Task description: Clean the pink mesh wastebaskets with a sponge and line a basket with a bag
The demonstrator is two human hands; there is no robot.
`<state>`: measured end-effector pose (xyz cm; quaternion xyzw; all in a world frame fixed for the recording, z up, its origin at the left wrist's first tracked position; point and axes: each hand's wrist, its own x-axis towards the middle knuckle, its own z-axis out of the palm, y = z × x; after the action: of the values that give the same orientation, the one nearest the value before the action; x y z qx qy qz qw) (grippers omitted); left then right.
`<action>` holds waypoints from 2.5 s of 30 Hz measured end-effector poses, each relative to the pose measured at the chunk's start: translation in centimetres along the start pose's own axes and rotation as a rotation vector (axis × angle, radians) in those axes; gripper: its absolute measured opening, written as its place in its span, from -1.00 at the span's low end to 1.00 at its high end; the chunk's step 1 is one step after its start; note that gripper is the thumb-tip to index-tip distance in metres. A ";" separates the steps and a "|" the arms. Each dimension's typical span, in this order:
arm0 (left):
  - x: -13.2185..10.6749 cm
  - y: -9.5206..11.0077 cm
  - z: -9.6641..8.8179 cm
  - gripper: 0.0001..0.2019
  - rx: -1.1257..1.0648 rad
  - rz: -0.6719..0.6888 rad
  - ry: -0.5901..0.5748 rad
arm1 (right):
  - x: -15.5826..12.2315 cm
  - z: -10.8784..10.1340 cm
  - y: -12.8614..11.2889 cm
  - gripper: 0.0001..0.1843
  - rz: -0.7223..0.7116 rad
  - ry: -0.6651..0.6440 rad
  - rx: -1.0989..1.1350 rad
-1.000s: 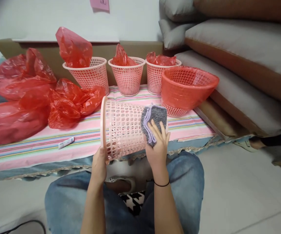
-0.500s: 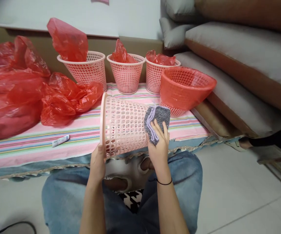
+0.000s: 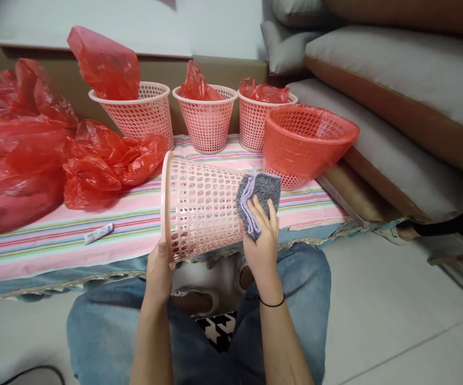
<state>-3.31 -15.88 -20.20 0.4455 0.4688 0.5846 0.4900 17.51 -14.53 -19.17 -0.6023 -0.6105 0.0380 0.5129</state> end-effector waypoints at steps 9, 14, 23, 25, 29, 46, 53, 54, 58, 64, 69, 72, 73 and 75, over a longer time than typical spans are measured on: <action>0.1 -0.1 -0.4 -0.34 0.022 0.013 -0.028 | -0.3 -1.1 0.4 -0.50 -0.025 -0.112 -0.041; 0.2 -0.1 -0.5 -0.36 0.081 0.025 -0.025 | 0.2 -2.3 1.4 -0.50 -0.047 -0.181 -0.023; 0.1 0.4 -0.6 -0.32 0.059 -0.005 -0.055 | 2.0 -4.0 4.9 -0.47 0.173 0.011 0.116; 0.1 0.4 -0.6 -0.32 0.071 -0.003 -0.065 | 2.0 -3.8 5.1 -0.47 0.173 0.041 0.124; 0.1 0.3 -0.4 -0.36 0.050 0.002 -0.052 | 1.6 -1.4 2.6 -0.49 0.018 0.087 -0.074; 0.1 0.7 0.3 -0.36 0.069 0.030 0.078 | 2.3 1.5 -4.1 -0.46 -0.210 -0.186 -0.038; -0.3 0.3 0.8 -0.36 0.067 0.026 0.095 | 4.9 -0.6 2.3 -0.53 0.033 0.111 -0.098; -0.4 0.3 1.0 -0.35 0.060 0.025 0.097 | 4.7 -0.1 1.3 -0.52 0.023 0.103 -0.116; -0.7 0.7 1.3 -0.33 0.049 0.014 0.078 | 2.5 2.8 -6.0 -0.41 -0.171 -0.054 -0.094; -1.5 1.1 -0.1 -0.45 0.167 0.052 0.155 | -0.9 4.1 -12.1 -0.39 -0.305 -0.189 0.042; -2.2 0.2 -0.4 -0.36 0.090 0.049 0.093 | -0.2 1.8 -7.2 -0.43 -0.246 -0.148 0.042; -2.1 -0.1 -0.4 -0.33 0.065 0.050 0.081 | 0.7 0.4 -3.0 -0.52 -0.086 0.035 -0.012; -2.1 -0.1 -0.5 -0.33 0.055 0.050 0.077 | 0.9 0.1 -1.7 -0.55 -0.034 0.092 -0.024; -1.9 -0.2 -0.6 -0.33 0.038 0.046 0.066 | 1.1 -0.4 0.1 -0.56 0.030 0.161 -0.031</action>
<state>-3.61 -17.84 -20.57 0.4459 0.4854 0.6012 0.4518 18.10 -13.92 -18.39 -0.6204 -0.5587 -0.0121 0.5502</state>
